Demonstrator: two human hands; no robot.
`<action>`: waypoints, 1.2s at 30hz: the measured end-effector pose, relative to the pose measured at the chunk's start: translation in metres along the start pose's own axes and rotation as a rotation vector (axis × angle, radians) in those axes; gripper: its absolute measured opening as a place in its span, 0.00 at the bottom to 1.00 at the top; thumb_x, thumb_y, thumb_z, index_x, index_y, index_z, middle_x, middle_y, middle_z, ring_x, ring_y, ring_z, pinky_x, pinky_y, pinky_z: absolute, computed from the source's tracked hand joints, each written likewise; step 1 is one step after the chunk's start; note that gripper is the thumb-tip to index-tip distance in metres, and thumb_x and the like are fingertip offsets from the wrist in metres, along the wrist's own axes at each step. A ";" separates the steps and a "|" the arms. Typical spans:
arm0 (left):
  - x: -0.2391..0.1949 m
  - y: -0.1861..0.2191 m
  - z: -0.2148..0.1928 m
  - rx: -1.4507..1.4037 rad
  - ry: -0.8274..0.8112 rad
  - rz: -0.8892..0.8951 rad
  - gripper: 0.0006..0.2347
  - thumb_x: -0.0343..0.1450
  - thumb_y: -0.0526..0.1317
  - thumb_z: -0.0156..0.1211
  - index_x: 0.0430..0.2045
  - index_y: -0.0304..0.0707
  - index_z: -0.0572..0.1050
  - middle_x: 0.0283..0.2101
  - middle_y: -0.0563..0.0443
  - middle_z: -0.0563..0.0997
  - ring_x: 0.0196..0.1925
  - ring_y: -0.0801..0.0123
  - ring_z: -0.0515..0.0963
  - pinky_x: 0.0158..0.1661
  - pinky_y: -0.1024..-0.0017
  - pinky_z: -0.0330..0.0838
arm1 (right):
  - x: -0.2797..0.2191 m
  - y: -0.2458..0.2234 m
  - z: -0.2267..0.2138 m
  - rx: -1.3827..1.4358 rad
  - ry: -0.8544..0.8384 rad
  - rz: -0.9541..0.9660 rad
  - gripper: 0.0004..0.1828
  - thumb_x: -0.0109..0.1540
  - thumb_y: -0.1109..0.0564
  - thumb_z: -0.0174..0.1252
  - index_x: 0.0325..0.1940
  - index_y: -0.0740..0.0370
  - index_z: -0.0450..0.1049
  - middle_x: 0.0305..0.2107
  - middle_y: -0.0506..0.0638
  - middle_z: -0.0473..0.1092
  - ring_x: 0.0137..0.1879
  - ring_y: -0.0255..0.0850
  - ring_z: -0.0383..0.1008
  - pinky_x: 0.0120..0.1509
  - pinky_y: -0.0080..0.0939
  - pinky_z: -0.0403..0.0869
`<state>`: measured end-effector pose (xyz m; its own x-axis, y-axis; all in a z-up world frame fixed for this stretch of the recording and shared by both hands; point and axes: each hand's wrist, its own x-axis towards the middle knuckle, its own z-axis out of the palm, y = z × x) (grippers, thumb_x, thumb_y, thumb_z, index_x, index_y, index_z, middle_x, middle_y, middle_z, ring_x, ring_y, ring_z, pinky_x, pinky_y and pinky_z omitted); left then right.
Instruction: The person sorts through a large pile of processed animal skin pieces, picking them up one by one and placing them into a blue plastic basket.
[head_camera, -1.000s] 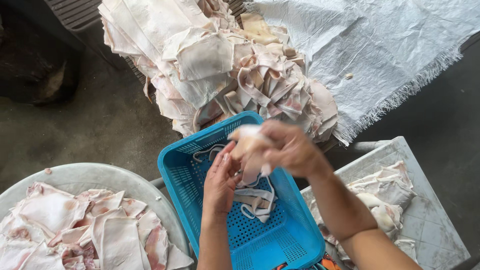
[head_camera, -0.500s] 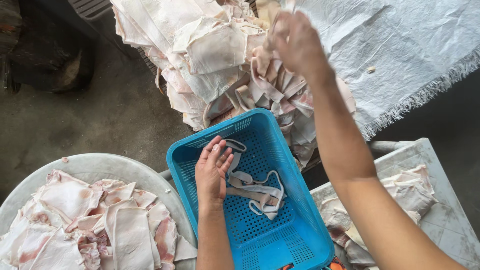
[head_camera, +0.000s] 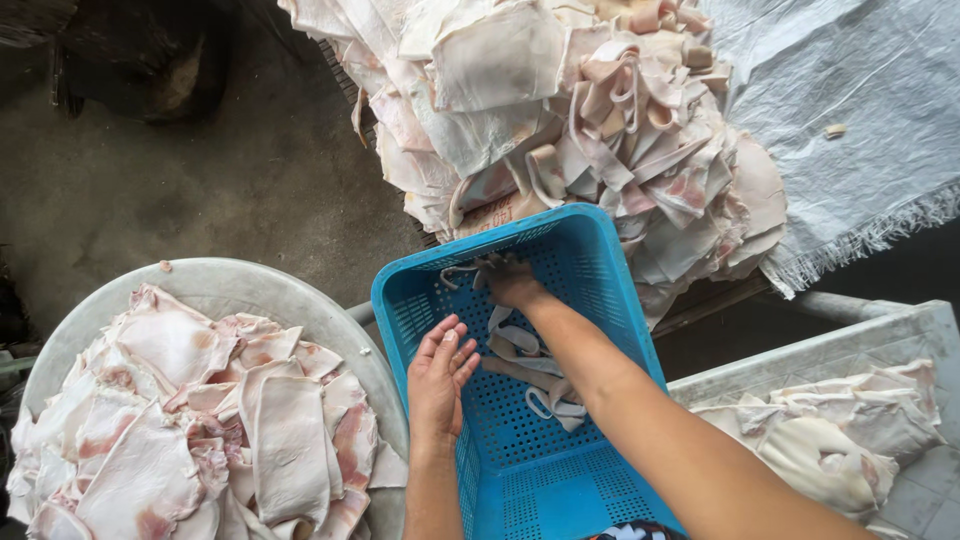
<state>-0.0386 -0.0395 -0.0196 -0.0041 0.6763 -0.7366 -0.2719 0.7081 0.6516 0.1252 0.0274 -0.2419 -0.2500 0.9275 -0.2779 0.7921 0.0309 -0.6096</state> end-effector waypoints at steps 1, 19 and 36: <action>-0.002 -0.003 -0.004 0.019 0.004 -0.026 0.17 0.74 0.41 0.56 0.56 0.37 0.73 0.54 0.47 0.79 0.50 0.64 0.80 0.47 0.66 0.77 | -0.004 0.008 0.017 -0.119 0.045 0.062 0.31 0.51 0.58 0.62 0.60 0.44 0.71 0.50 0.53 0.75 0.55 0.54 0.74 0.52 0.55 0.75; -0.003 -0.035 -0.013 0.068 -0.078 -0.090 0.18 0.73 0.46 0.59 0.56 0.40 0.75 0.52 0.49 0.79 0.49 0.66 0.78 0.45 0.67 0.75 | -0.114 -0.043 0.071 -0.189 -0.318 0.328 0.49 0.52 0.44 0.72 0.72 0.47 0.54 0.65 0.60 0.54 0.65 0.65 0.62 0.57 0.66 0.72; 0.009 -0.034 -0.001 0.102 -0.060 -0.081 0.19 0.71 0.46 0.60 0.56 0.42 0.75 0.54 0.51 0.78 0.52 0.63 0.77 0.46 0.63 0.75 | -0.167 -0.085 -0.119 0.548 0.150 0.219 0.11 0.54 0.59 0.63 0.40 0.59 0.78 0.32 0.55 0.74 0.41 0.49 0.79 0.45 0.47 0.76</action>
<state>-0.0308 -0.0575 -0.0486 0.0724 0.6250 -0.7773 -0.1695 0.7757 0.6079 0.1657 -0.0861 -0.0556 -0.0008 0.9344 -0.3562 0.4045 -0.3255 -0.8547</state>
